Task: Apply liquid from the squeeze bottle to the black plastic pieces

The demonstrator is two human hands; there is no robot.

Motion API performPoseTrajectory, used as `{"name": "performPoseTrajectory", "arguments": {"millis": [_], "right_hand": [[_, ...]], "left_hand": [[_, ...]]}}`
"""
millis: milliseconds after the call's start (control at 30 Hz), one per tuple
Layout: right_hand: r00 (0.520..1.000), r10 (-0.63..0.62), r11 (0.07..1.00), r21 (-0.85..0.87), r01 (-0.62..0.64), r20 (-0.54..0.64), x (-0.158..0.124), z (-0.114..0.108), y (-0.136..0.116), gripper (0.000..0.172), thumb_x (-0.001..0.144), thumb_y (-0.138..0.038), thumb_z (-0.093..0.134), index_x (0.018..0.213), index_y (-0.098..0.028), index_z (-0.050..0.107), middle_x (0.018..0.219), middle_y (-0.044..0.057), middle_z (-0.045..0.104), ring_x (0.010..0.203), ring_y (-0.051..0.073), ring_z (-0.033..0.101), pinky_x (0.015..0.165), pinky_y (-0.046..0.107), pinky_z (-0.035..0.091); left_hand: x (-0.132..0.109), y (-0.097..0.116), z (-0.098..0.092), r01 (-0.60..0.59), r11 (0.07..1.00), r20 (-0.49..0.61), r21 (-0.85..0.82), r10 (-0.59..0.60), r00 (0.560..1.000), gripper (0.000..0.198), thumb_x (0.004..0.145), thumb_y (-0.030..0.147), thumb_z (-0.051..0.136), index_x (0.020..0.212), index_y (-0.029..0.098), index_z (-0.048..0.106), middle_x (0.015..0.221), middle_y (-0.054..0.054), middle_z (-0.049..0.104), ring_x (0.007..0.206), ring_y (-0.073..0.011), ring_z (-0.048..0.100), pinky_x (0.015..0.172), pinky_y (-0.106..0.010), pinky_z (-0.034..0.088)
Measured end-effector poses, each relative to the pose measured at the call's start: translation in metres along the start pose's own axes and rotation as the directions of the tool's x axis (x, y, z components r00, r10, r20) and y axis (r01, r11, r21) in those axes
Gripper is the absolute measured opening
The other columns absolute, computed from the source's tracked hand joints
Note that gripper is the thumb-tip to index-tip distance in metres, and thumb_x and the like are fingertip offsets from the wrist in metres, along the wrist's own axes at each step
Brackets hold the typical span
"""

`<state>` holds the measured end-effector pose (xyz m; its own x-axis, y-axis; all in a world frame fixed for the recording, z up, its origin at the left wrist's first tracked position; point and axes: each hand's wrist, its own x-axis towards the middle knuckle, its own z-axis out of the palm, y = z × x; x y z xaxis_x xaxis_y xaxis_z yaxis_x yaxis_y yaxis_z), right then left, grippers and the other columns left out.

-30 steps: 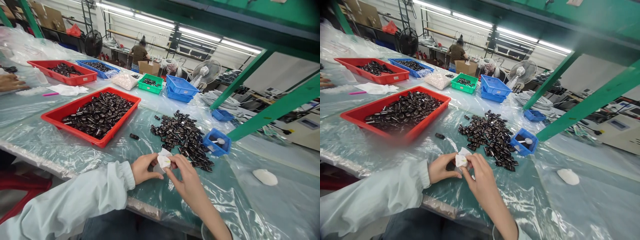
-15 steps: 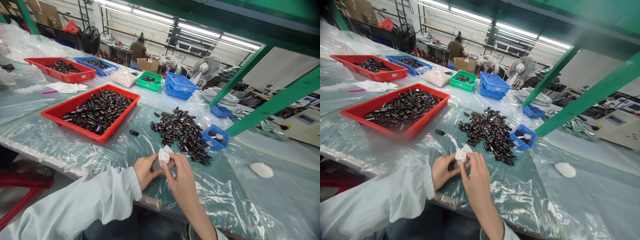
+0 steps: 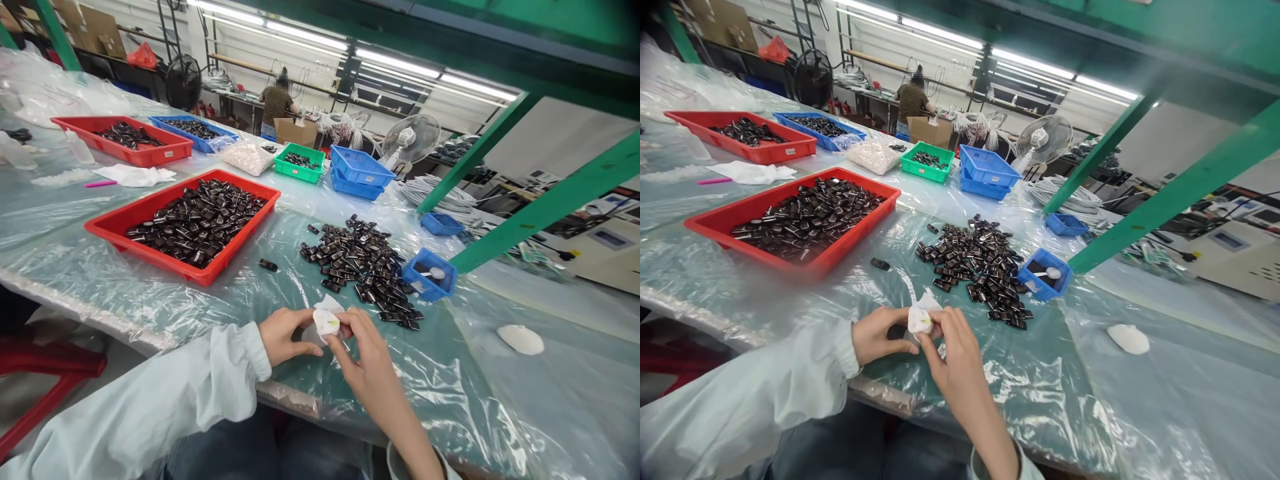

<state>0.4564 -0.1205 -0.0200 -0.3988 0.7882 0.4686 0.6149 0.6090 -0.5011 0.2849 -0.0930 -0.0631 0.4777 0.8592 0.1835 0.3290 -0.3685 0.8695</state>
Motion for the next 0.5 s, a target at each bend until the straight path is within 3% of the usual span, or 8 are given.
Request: {"name": "performPoseTrajectory", "arguments": {"millis": [233,300,433,500], "right_hand": [[0.983,0.099,0.994,-0.036,-0.105,-0.156,-0.013,0.018,-0.015,0.007,0.097,-0.018,0.045,0.090,-0.018,0.044,0.076,0.001,0.039,0.068,0.018,0.040,0.061,0.028,0.033],[0.989,0.076,0.996,-0.027,-0.080,-0.128,-0.013,0.016,-0.013,0.005,0.097,-0.017,0.045,0.092,-0.018,0.045,0.078,0.001,0.040,0.070,0.018,0.041,0.061,0.028,0.034],[1.000,0.023,0.999,0.042,-0.024,0.015,-0.009,0.006,-0.005,0.005,0.096,-0.015,0.045,0.096,-0.019,0.047,0.080,0.002,0.043,0.074,0.018,0.043,0.064,0.028,0.037],[0.999,0.031,0.998,0.051,-0.032,0.025,-0.009,0.005,-0.005,0.005,0.096,-0.015,0.045,0.096,-0.019,0.047,0.080,0.002,0.043,0.073,0.018,0.043,0.064,0.028,0.037]], "left_hand": [[-0.018,0.019,0.023,0.198,0.979,-0.227,0.046,-0.183,0.957,0.015,0.080,0.023,0.061,0.091,0.017,0.052,0.087,-0.006,0.063,0.083,-0.0249,0.060,0.069,-0.033,0.045],[-0.018,0.020,0.022,0.154,0.988,-0.195,0.020,-0.147,0.970,0.017,0.079,0.023,0.062,0.091,0.017,0.052,0.090,-0.005,0.063,0.084,-0.0235,0.060,0.072,-0.033,0.046],[-0.015,0.014,0.008,-0.012,0.999,-0.045,-0.051,0.010,0.999,0.034,0.077,0.020,0.064,0.110,0.018,0.056,0.103,-0.004,0.068,0.094,-0.0208,0.063,0.083,-0.028,0.047],[-0.015,0.011,0.004,-0.037,0.998,-0.019,-0.057,0.036,0.999,0.032,0.080,0.023,0.062,0.111,0.019,0.059,0.098,-0.003,0.070,0.091,-0.0209,0.065,0.079,-0.027,0.047]]}}
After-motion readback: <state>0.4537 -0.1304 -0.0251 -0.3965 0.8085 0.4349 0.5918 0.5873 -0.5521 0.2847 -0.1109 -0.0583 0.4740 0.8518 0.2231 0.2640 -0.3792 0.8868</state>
